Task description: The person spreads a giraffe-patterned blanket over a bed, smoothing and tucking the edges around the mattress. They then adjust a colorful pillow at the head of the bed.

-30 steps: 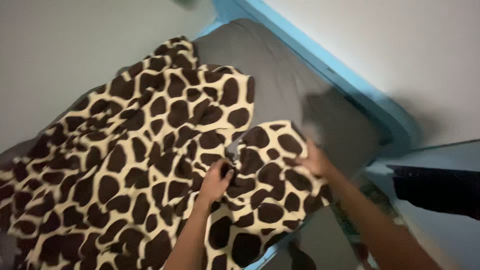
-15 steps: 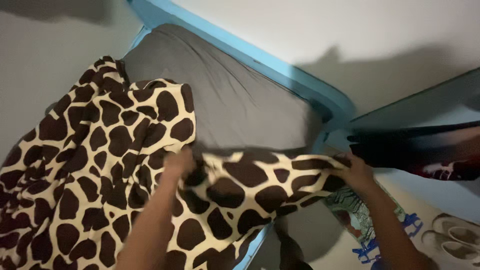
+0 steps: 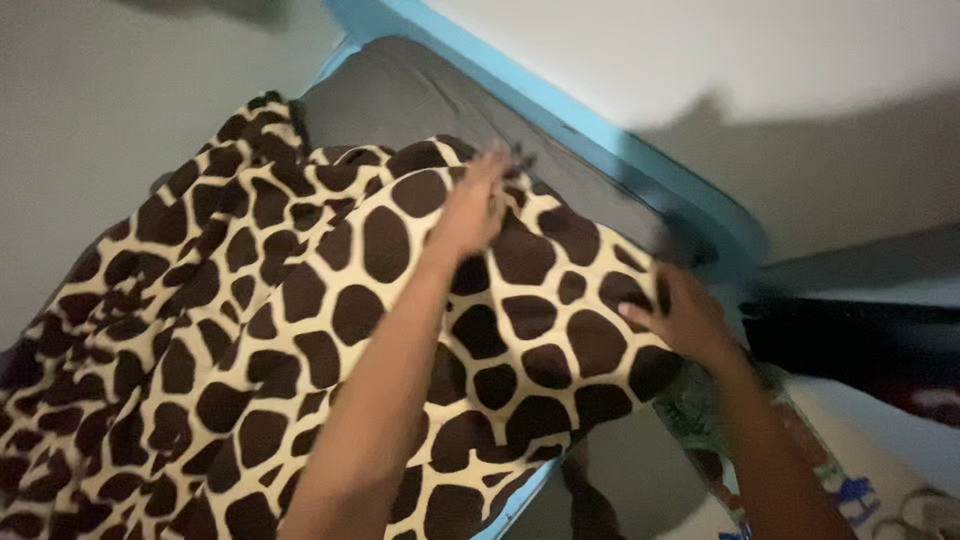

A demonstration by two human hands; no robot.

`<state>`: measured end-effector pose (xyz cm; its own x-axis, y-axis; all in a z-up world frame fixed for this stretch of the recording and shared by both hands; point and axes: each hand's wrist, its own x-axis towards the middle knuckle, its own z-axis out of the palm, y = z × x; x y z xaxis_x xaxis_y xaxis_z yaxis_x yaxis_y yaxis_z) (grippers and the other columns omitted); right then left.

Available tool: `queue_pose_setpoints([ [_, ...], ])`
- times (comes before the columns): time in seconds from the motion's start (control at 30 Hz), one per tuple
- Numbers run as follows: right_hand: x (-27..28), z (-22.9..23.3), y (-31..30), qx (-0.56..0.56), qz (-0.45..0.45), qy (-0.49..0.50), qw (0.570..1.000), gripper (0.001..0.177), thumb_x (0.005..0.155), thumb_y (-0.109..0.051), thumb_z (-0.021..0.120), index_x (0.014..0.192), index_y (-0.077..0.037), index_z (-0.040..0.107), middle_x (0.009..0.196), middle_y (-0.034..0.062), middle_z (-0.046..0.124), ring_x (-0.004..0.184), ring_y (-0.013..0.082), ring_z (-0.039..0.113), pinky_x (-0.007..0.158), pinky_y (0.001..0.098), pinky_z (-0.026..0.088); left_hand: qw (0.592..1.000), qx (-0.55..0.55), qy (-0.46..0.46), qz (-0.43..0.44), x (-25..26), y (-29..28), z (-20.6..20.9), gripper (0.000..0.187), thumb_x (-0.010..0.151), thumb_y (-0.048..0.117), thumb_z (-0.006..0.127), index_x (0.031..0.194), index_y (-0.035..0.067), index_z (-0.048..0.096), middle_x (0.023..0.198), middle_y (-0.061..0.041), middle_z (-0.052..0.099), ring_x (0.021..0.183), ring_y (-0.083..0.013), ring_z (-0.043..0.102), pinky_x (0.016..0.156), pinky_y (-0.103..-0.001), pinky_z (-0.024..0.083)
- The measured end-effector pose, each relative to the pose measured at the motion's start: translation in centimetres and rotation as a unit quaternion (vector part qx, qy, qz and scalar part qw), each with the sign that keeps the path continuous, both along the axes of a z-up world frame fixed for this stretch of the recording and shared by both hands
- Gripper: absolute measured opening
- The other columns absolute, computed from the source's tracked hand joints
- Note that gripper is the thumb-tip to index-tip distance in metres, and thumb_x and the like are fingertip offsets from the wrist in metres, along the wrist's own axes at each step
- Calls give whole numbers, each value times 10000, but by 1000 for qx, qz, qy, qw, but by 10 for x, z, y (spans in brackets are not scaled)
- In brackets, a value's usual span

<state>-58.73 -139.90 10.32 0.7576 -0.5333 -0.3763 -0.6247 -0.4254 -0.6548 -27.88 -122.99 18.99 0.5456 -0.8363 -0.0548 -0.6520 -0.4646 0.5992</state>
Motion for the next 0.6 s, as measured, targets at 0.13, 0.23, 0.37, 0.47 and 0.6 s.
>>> queue_pose_setpoints([
  [0.13,80,2,6,-70,71,-31,995,911,791,-597,769,1454,-50,465,1392,247,562,1270,400,552,1024,546,463,993,14,52,102,-35,84,-17,444,933,-13,577,1361,94,625,1495,-156,522,1346,-355,534,1169,-482,392],
  [0.23,130,2,31,-224,154,19,962,978,770,-592,780,1501,-52,418,1408,286,525,1267,471,512,986,648,451,994,-7,34,107,-45,144,-15,379,873,-33,613,1238,39,686,1408,-205,595,1258,-401,604,1096,-460,475],
  [0.37,124,5,46,-52,182,216,958,633,986,-367,629,1572,-222,438,1240,139,735,1137,304,708,1020,476,551,985,5,18,172,-29,212,6,338,835,-11,659,1169,26,693,1287,-181,669,1170,-370,662,1037,-431,528],
  [0.47,103,4,33,-17,144,196,970,558,881,-147,742,1412,-172,574,1253,109,715,1109,271,710,996,463,556,950,62,92,291,-9,265,10,255,884,74,665,1136,79,707,1259,-137,669,1068,-309,720,957,-398,576],
  [0.6,61,-1,18,16,-15,143,990,852,759,-397,874,1410,17,513,1289,265,652,1149,371,686,971,526,568,908,149,48,387,-47,334,-36,280,892,130,634,1155,94,720,1170,-172,736,1062,-366,713,927,-458,563],
])
